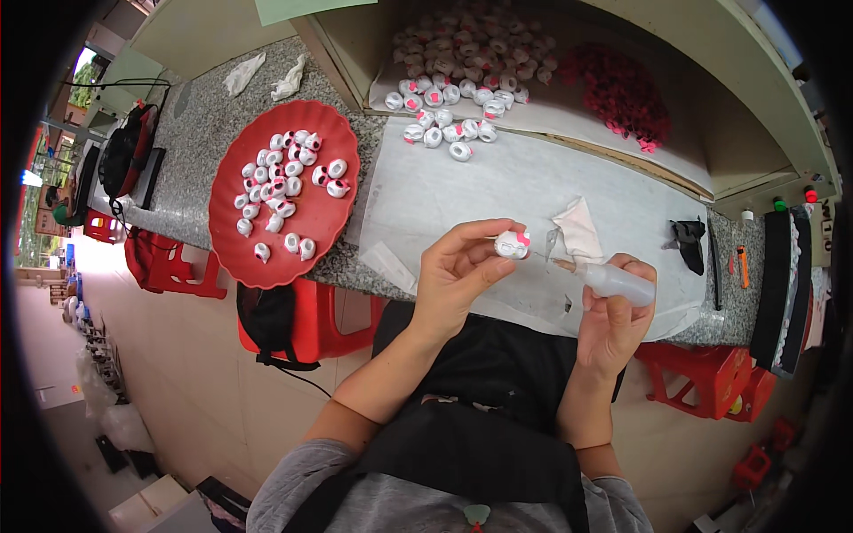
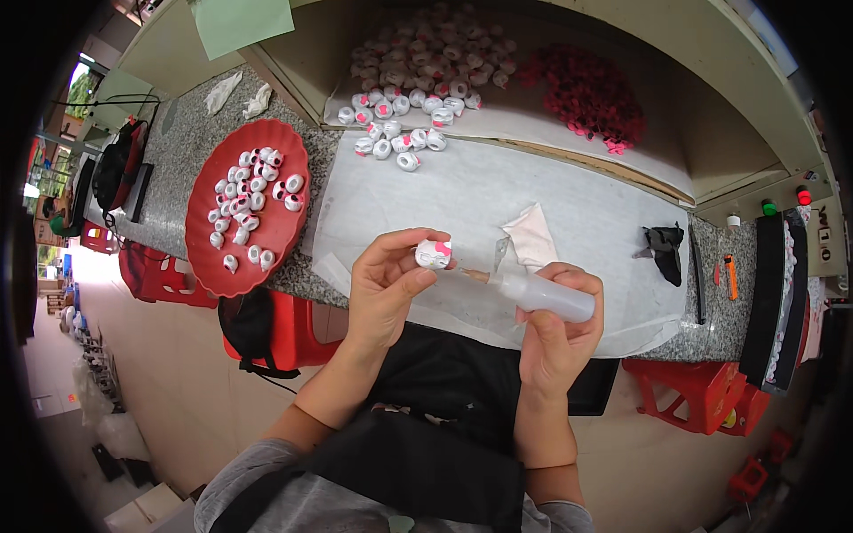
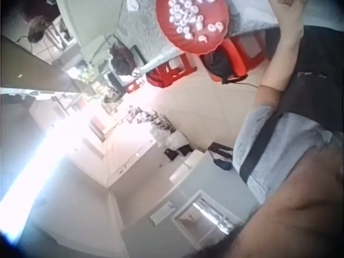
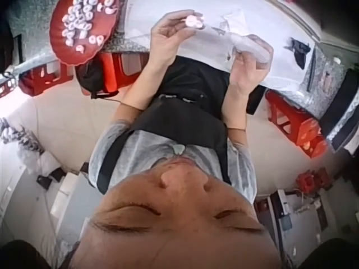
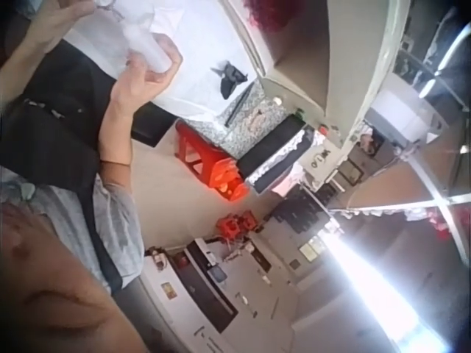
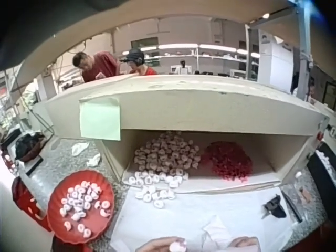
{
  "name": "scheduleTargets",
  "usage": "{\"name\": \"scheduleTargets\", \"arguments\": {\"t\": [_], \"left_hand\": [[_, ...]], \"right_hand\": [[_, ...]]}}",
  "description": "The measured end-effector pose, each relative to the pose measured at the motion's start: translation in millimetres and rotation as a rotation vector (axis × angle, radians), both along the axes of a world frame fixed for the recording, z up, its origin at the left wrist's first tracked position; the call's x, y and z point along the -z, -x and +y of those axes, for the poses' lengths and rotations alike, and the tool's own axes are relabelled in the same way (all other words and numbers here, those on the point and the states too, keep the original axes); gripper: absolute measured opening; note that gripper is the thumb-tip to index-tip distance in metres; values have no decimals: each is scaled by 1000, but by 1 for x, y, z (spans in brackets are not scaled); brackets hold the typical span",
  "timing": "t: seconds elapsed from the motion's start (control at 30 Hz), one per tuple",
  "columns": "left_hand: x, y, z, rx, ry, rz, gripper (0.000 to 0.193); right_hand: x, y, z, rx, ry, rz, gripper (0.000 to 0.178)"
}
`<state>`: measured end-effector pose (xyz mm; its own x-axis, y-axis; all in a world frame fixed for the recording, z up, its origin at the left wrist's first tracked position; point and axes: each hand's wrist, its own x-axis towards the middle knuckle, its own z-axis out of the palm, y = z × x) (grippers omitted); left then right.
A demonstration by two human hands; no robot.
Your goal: Applying glue to small white plastic bases and attaching pink decorative tops to them on a factory workbench.
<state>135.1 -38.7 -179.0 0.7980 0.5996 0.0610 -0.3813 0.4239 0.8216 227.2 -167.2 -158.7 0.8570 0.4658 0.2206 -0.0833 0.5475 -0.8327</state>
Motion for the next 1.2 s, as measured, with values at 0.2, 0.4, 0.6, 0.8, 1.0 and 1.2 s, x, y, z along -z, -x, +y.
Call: {"name": "scheduleTargets", "arguments": {"t": [0.2,0.4,0.6,0.8,1.0,1.2], "left_hand": [[1,5,0,-18,33,-13,37],[1,5,0,-29,39,-10,36],[-1,6,1,-28,24,-17,35],[-1,6,0,-31,11,-12,35],[-1,5,-2,-22,0,-10,35],[2,5,0,-39,2,-7,34]], "right_hand": [[6,4,0,151,152,-258,34],[3,9,-1,154,195,-273,32],[2,8,1,156,227,-371,32],[1,8,-1,158,189,-333,31],[1,8,-1,144,201,-338,31],[2,6,-2,138,217,-371,30]]}}
